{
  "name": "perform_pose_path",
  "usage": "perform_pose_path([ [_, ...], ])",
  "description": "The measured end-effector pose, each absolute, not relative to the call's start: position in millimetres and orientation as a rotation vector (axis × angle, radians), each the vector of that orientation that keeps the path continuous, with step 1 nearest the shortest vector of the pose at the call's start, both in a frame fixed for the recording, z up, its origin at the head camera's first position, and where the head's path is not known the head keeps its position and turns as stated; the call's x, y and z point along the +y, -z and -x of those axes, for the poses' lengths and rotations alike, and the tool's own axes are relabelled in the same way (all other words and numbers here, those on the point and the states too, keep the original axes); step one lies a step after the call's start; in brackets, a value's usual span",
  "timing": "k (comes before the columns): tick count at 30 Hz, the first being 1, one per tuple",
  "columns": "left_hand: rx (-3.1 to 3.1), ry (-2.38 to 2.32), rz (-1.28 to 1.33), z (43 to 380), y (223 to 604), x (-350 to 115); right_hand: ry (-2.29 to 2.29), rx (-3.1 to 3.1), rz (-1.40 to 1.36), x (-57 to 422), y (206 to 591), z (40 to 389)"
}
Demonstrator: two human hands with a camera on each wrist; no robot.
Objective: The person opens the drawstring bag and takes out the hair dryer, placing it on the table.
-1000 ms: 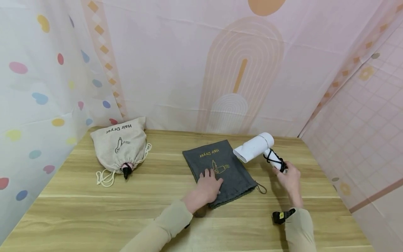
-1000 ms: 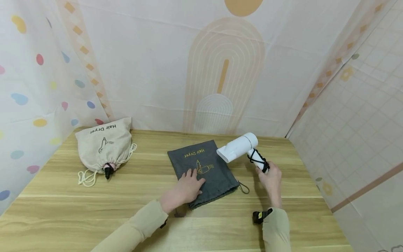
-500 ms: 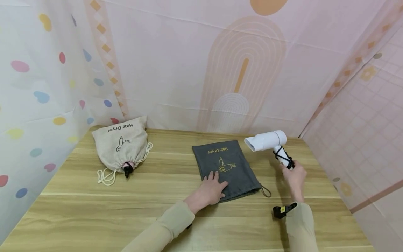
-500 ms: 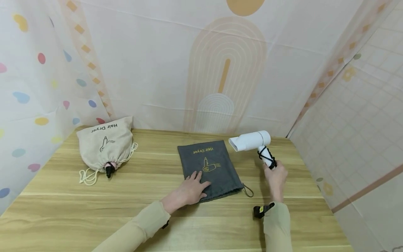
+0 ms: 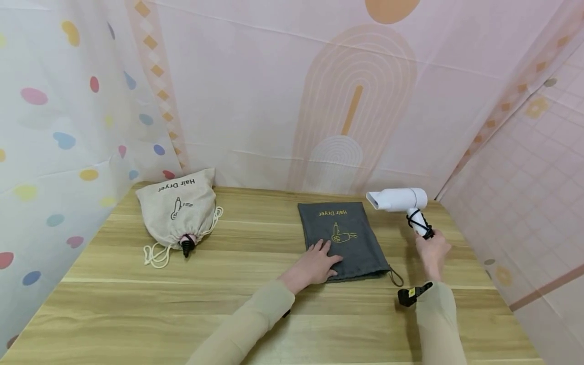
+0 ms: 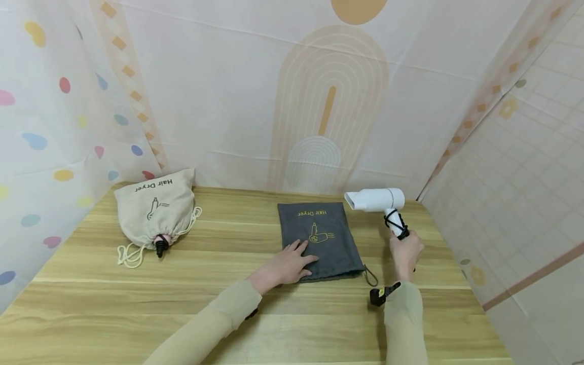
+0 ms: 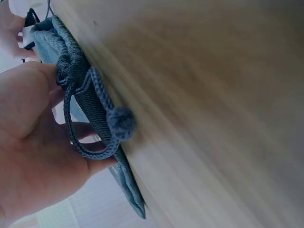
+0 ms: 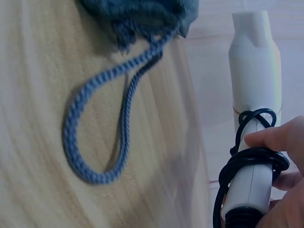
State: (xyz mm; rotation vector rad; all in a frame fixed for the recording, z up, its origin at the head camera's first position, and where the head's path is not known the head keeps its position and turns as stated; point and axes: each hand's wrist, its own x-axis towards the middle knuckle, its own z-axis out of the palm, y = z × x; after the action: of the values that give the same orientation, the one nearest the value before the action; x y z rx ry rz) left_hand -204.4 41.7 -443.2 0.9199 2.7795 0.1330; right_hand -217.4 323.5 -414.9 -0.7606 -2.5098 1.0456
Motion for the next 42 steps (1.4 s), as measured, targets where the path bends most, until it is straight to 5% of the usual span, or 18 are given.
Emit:
perform_pose_path([
  [42, 2.729, -0.032, -0.892, 220, 436, 72, -0.99, -2.571, 1.081, 335, 430, 226],
])
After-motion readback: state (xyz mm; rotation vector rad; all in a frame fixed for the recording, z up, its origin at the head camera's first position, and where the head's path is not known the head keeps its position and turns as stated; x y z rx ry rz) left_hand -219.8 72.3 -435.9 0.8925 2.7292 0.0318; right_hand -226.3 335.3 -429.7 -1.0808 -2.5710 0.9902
